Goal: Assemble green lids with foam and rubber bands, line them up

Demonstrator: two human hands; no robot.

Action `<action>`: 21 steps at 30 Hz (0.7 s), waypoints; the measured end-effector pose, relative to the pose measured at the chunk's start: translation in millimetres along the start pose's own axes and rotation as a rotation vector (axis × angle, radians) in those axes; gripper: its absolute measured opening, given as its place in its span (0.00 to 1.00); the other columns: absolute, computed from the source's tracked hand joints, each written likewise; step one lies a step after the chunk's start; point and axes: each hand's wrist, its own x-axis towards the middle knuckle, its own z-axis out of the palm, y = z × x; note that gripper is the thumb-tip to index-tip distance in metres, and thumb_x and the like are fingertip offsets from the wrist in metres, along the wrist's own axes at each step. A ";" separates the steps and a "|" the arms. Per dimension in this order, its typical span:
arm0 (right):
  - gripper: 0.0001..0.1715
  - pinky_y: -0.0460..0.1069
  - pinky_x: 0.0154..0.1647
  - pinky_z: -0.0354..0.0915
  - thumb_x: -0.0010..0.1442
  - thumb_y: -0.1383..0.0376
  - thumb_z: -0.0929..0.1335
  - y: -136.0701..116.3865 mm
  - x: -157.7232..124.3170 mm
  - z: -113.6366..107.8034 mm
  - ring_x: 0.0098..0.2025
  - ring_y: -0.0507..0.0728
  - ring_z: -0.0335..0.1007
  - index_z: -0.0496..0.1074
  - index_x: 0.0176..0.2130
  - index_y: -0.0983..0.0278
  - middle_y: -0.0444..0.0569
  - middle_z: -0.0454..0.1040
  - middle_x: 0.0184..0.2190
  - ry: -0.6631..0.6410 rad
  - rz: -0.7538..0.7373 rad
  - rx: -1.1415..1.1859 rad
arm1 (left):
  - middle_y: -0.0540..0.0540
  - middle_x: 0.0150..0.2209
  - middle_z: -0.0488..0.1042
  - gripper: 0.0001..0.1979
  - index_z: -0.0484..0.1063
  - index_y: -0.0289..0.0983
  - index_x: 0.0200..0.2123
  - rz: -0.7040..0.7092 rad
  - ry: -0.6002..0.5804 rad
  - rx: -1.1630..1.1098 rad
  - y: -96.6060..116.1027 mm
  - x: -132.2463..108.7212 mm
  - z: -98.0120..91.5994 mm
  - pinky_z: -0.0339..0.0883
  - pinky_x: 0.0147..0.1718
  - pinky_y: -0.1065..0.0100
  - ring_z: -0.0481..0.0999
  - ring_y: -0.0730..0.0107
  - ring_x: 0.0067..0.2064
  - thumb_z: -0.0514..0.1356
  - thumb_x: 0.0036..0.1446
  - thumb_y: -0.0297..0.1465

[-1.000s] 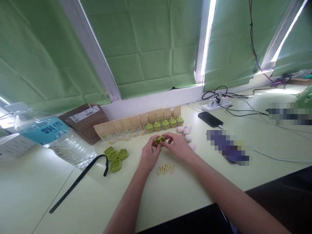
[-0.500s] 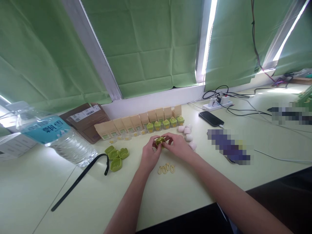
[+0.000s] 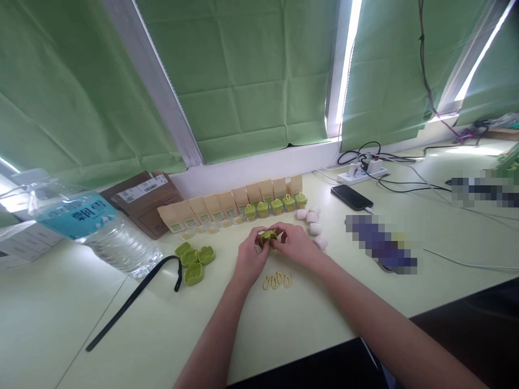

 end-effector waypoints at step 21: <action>0.15 0.47 0.31 0.62 0.58 0.64 0.67 1.2 -1.6 1.3 0.29 0.52 0.69 0.73 0.46 0.56 0.43 0.78 0.36 -0.014 -0.004 0.013 | 0.53 0.30 0.72 0.12 0.69 0.42 0.47 -0.020 -0.027 -0.048 3.0 -0.4 -0.3 0.62 0.30 0.72 0.68 0.74 0.28 0.56 0.59 0.32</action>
